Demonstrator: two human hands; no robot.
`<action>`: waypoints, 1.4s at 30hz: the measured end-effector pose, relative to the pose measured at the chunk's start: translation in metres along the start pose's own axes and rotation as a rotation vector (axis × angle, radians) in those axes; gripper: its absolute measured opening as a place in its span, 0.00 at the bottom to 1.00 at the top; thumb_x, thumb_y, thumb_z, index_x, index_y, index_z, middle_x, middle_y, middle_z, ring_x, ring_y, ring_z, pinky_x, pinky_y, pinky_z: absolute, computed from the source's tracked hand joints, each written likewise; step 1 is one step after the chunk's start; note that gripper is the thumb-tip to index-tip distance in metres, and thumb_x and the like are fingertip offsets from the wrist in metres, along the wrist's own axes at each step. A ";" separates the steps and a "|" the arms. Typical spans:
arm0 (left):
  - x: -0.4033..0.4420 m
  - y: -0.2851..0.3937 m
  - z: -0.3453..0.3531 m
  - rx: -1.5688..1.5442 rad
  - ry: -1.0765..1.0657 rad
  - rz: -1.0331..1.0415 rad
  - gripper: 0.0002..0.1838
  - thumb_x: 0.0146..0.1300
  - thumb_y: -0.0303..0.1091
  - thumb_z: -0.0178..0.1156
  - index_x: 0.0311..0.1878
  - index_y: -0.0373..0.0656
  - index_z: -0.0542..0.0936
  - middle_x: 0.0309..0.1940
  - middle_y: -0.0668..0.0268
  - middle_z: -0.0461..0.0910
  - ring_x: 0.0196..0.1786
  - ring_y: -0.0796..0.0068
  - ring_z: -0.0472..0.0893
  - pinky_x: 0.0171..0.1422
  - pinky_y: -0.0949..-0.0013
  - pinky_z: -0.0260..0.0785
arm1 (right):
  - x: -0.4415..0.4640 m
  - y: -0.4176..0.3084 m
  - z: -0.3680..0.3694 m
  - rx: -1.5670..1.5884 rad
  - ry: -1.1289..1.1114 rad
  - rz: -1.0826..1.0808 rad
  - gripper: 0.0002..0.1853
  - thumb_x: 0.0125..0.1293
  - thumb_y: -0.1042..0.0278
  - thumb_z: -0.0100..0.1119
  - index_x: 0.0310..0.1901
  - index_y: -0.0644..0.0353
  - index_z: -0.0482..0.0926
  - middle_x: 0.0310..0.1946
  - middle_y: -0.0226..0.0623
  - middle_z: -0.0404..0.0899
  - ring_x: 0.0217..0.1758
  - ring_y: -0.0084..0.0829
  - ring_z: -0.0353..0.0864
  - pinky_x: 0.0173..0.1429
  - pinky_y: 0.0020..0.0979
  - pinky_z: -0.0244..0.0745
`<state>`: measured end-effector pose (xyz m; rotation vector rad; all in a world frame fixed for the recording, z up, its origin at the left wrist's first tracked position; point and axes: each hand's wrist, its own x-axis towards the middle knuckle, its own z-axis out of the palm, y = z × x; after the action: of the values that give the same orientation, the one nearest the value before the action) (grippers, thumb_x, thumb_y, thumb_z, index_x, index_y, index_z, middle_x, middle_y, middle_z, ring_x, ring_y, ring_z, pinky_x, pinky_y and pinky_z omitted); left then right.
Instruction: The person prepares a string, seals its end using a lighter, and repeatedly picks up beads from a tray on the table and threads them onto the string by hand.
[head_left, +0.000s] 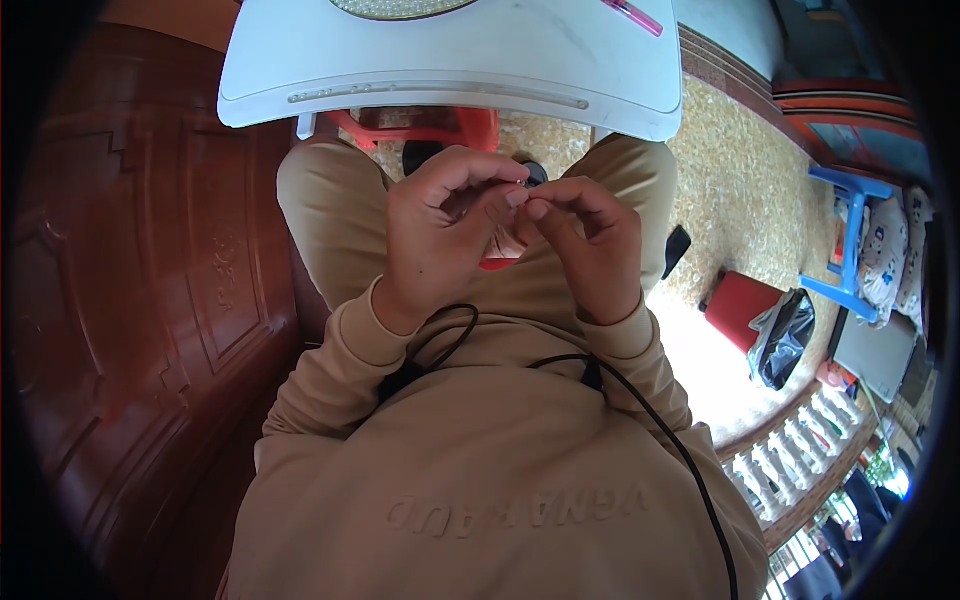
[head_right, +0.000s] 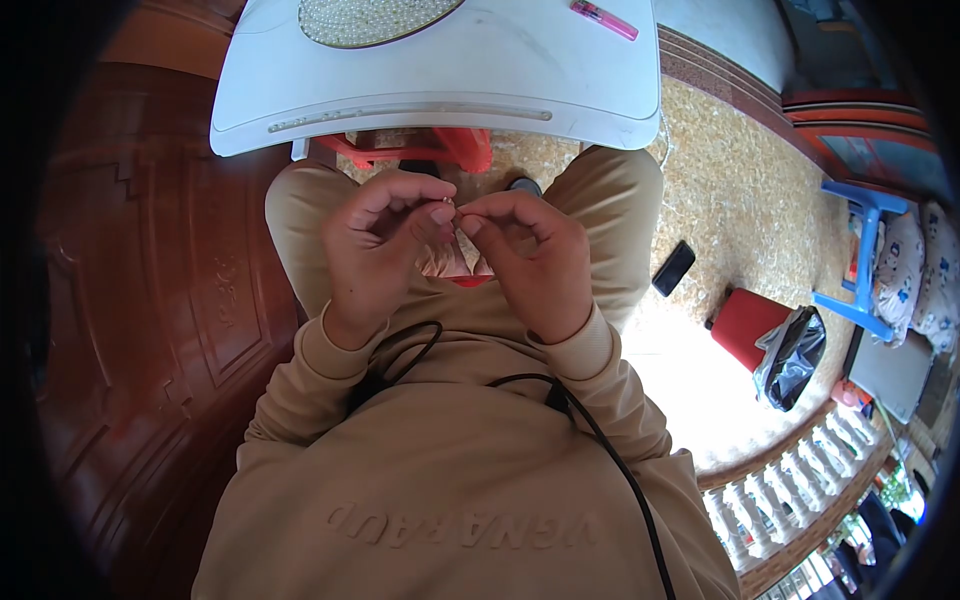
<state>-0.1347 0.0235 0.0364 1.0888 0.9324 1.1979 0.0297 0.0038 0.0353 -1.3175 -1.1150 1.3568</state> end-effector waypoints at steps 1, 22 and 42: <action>0.000 0.000 0.000 -0.005 0.001 -0.005 0.09 0.64 0.16 0.62 0.48 0.32 0.81 0.37 0.61 0.83 0.35 0.80 0.79 0.40 0.79 0.74 | 0.000 0.001 0.000 -0.009 0.000 -0.002 0.04 0.66 0.78 0.66 0.41 0.63 0.85 0.28 0.28 0.82 0.26 0.16 0.71 0.32 0.17 0.66; 0.007 -0.003 0.001 0.197 -0.086 0.121 0.09 0.62 0.14 0.60 0.43 0.34 0.84 0.38 0.62 0.78 0.33 0.77 0.74 0.38 0.78 0.67 | 0.004 0.007 0.002 0.230 0.020 0.073 0.05 0.67 0.79 0.64 0.43 0.65 0.85 0.32 0.30 0.84 0.28 0.16 0.74 0.33 0.16 0.69; 0.188 -0.024 -0.098 1.299 0.147 0.284 0.06 0.60 0.26 0.61 0.37 0.43 0.86 0.33 0.59 0.81 0.33 0.59 0.80 0.42 0.60 0.72 | 0.005 0.026 -0.008 0.093 0.083 0.005 0.07 0.62 0.79 0.68 0.42 0.63 0.87 0.38 0.30 0.87 0.27 0.16 0.71 0.34 0.16 0.67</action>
<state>-0.1959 0.2233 -0.0097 2.2111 1.7977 0.8124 0.0371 0.0039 0.0089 -1.2975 -0.9822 1.3294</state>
